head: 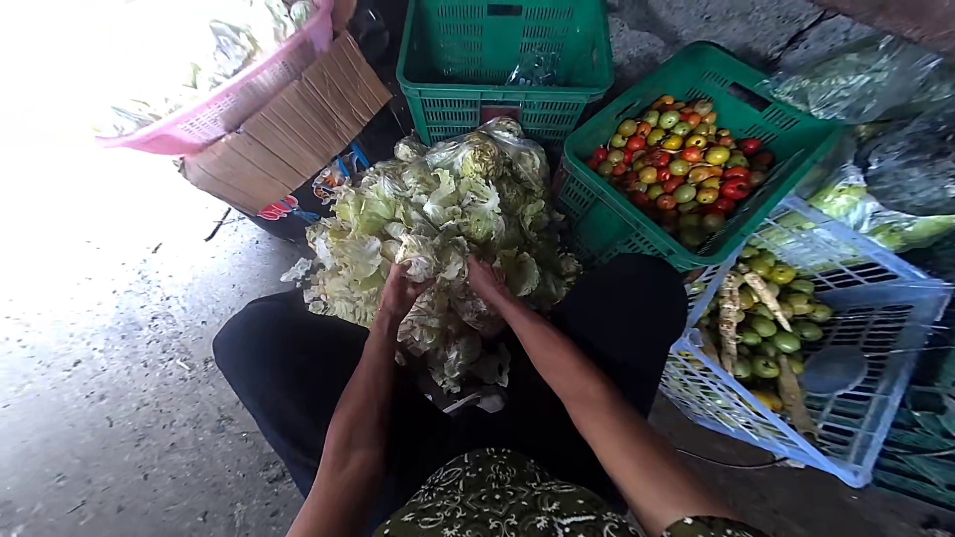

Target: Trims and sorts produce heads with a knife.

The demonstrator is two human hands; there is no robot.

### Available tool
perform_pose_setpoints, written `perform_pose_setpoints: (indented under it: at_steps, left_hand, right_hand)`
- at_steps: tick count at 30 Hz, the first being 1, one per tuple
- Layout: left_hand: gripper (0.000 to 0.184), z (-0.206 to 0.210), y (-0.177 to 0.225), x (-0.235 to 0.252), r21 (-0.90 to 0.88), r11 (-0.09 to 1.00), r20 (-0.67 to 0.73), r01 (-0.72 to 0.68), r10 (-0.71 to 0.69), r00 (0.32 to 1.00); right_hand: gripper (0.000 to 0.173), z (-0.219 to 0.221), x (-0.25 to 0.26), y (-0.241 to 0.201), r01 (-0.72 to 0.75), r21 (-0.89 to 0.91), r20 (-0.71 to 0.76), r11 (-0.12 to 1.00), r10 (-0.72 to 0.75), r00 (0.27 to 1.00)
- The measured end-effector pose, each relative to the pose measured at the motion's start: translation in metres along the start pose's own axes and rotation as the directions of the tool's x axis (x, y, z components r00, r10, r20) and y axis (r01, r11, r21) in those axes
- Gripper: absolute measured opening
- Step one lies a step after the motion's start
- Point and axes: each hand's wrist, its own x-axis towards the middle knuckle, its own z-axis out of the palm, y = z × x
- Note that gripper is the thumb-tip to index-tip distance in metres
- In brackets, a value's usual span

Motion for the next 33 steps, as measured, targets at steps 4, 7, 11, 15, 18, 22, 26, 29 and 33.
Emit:
perform_pose_setpoints:
  at_steps: [4, 7, 11, 15, 18, 22, 26, 29, 33]
  left_hand:
    - [0.051, 0.011, 0.007, -0.004, -0.131, 0.991, -0.088, 0.042, -0.053, 0.995]
    - [0.048, 0.012, -0.003, 0.005, -0.123, 0.992, -0.149, 0.041, -0.059, 0.987]
    - [0.076, 0.015, -0.022, 0.012, 0.162, 0.987, -0.180, -0.026, 0.055, 0.982]
    - [0.080, 0.021, -0.019, 0.011, 0.361, 0.932, -0.219, -0.028, 0.114, 0.969]
    - [0.080, 0.025, -0.011, 0.007, 0.357, 0.934, -0.219, 0.009, 0.074, 0.973]
    - [0.108, 0.019, -0.011, 0.002, 0.481, 0.874, -0.029, -0.073, 0.099, 0.995]
    - [0.111, 0.018, -0.002, -0.001, 0.636, 0.770, -0.069, -0.037, 0.105, 0.992]
    - [0.103, 0.014, 0.008, -0.002, 0.761, 0.649, -0.122, 0.001, 0.141, 0.983]
    - [0.106, 0.023, 0.002, -0.003, 0.799, 0.599, -0.117, -0.047, 0.232, 0.966]
  right_hand:
    - [0.040, -0.008, -0.015, -0.008, -0.013, 0.027, -0.119, 1.000, 0.016, 0.993]
    - [0.041, -0.007, -0.023, -0.012, 0.045, 0.169, -0.153, 0.985, -0.019, 0.988]
    - [0.047, -0.020, -0.019, -0.015, 0.057, 0.202, -0.160, 0.978, -0.025, 0.987]
    - [0.043, -0.016, -0.014, -0.012, 0.076, 0.263, -0.182, 0.962, -0.028, 0.983]
    - [0.043, -0.012, -0.013, -0.017, 0.053, 0.298, -0.100, 0.953, -0.024, 0.995]
    - [0.042, -0.001, -0.013, -0.015, 0.030, 0.289, -0.017, 0.957, -0.026, 1.000]
    - [0.040, -0.014, -0.004, -0.012, -0.001, 0.343, 0.059, 0.939, -0.021, 0.998]
    - [0.041, -0.012, -0.005, -0.009, -0.017, 0.316, 0.084, 0.949, -0.010, 0.996]
    - [0.038, 0.016, -0.009, -0.005, 0.055, 0.358, -0.099, 0.932, -0.021, 0.995]
